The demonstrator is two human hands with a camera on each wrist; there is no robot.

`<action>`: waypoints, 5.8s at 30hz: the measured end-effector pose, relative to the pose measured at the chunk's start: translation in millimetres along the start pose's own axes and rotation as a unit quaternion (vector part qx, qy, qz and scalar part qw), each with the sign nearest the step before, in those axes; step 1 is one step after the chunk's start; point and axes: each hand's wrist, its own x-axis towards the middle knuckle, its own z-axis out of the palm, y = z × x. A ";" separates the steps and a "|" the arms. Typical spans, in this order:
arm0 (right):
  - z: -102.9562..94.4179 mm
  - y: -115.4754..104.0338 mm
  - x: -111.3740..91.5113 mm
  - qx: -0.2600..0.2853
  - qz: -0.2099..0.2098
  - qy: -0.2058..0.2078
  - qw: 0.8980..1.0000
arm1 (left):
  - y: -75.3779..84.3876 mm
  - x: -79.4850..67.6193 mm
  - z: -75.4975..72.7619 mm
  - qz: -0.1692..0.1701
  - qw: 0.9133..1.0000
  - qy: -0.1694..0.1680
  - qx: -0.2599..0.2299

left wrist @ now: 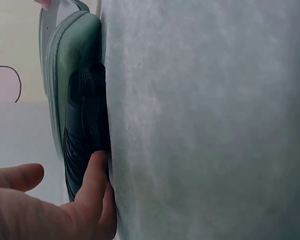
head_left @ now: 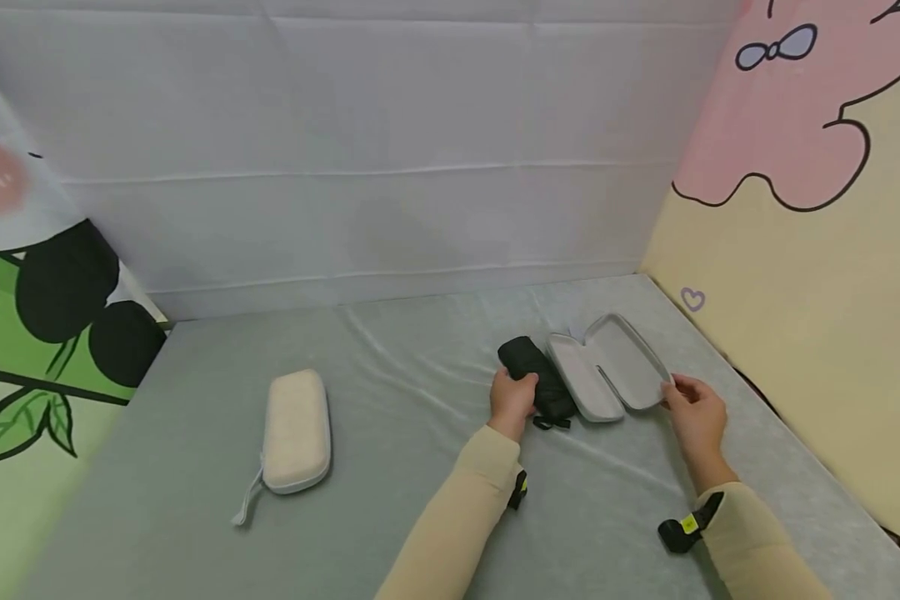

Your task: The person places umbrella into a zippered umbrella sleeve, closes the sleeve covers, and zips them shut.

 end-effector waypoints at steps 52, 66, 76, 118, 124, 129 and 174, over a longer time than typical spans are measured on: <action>-3.4 4.9 -2.1 -0.018 -0.016 0.000 1.000 | -3.6 18.2 16.8 0.005 0.999 -0.013 0.031; -3.8 4.4 -1.6 -0.001 -0.005 -0.002 1.000 | -1.6 21.1 3.7 -0.016 0.999 -0.044 -0.011; -5.4 2.4 -1.9 -0.013 -0.009 0.001 1.000 | 13.0 17.9 0.8 -0.012 0.998 -0.055 -0.038; 3.2 -1.9 -9.4 -0.052 -0.129 0.013 0.990 | 27.7 9.2 36.1 -0.009 0.996 -0.072 -0.054; 3.5 -1.2 -9.0 -0.053 -0.131 0.014 0.990 | 23.9 9.5 41.8 -0.004 0.994 -0.090 -0.060; 4.1 1.2 -8.2 -0.055 -0.134 0.014 0.989 | 19.6 11.8 47.8 -0.004 0.995 -0.086 -0.057; 2.4 -2.4 -4.7 -0.056 -0.172 0.029 0.983 | 19.6 18.0 63.6 0.047 0.976 -0.065 0.201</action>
